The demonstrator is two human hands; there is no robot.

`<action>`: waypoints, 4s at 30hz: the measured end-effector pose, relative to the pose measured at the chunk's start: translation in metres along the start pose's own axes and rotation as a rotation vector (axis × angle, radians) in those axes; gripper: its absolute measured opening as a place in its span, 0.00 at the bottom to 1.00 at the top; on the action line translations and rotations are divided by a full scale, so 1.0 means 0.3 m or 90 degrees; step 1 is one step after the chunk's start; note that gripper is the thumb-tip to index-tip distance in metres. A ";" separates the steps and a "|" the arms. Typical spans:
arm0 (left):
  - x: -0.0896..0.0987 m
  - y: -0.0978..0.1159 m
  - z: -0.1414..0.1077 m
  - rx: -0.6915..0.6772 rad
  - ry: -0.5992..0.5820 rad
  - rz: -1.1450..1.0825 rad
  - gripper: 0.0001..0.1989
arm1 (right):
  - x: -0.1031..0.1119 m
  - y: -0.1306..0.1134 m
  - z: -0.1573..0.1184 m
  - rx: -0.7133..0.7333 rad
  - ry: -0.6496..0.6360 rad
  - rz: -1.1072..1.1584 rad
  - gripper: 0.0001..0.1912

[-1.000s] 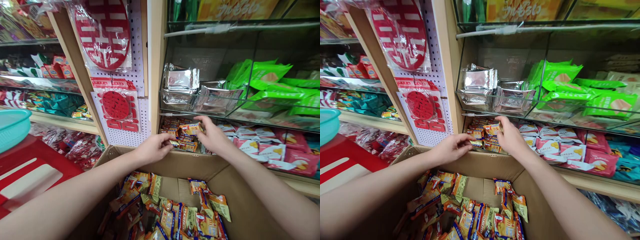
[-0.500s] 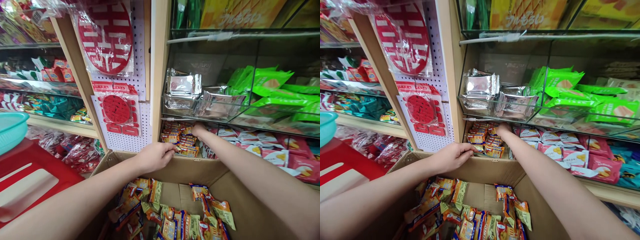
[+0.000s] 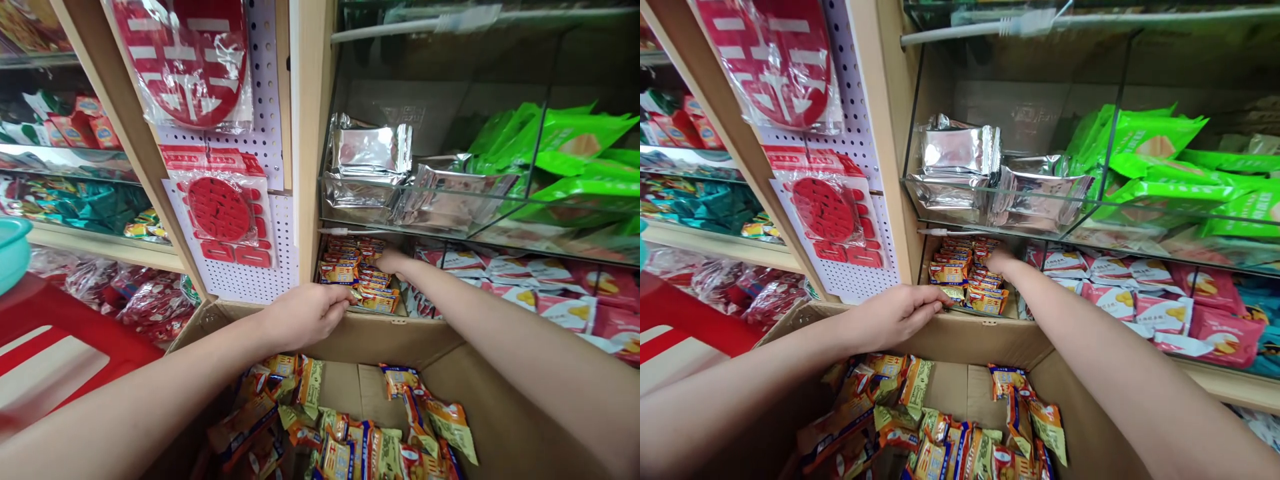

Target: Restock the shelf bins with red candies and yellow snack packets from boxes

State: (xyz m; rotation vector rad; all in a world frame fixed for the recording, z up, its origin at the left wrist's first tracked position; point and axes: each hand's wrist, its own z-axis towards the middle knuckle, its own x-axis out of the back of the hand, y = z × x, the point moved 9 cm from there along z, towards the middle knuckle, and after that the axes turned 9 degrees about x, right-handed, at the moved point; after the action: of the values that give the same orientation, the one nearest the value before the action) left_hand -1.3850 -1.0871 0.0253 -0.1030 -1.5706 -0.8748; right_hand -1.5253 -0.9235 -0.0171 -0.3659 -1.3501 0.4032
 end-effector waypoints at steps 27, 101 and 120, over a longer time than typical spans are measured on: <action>-0.010 0.024 -0.027 -0.004 0.019 0.103 0.16 | -0.015 0.006 -0.051 -0.053 -0.002 0.123 0.34; -0.016 0.036 -0.031 0.013 0.027 0.162 0.16 | 0.010 -0.047 -0.036 0.103 -0.025 -0.226 0.19; -0.015 0.043 -0.032 -0.004 0.028 0.164 0.16 | 0.002 -0.052 -0.042 0.104 -0.025 -0.215 0.21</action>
State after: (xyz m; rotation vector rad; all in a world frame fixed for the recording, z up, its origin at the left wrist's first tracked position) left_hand -1.3693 -1.0817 0.0266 -0.2827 -1.4755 -0.6742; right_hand -1.5116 -0.9372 -0.0114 0.0086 -1.3772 0.2370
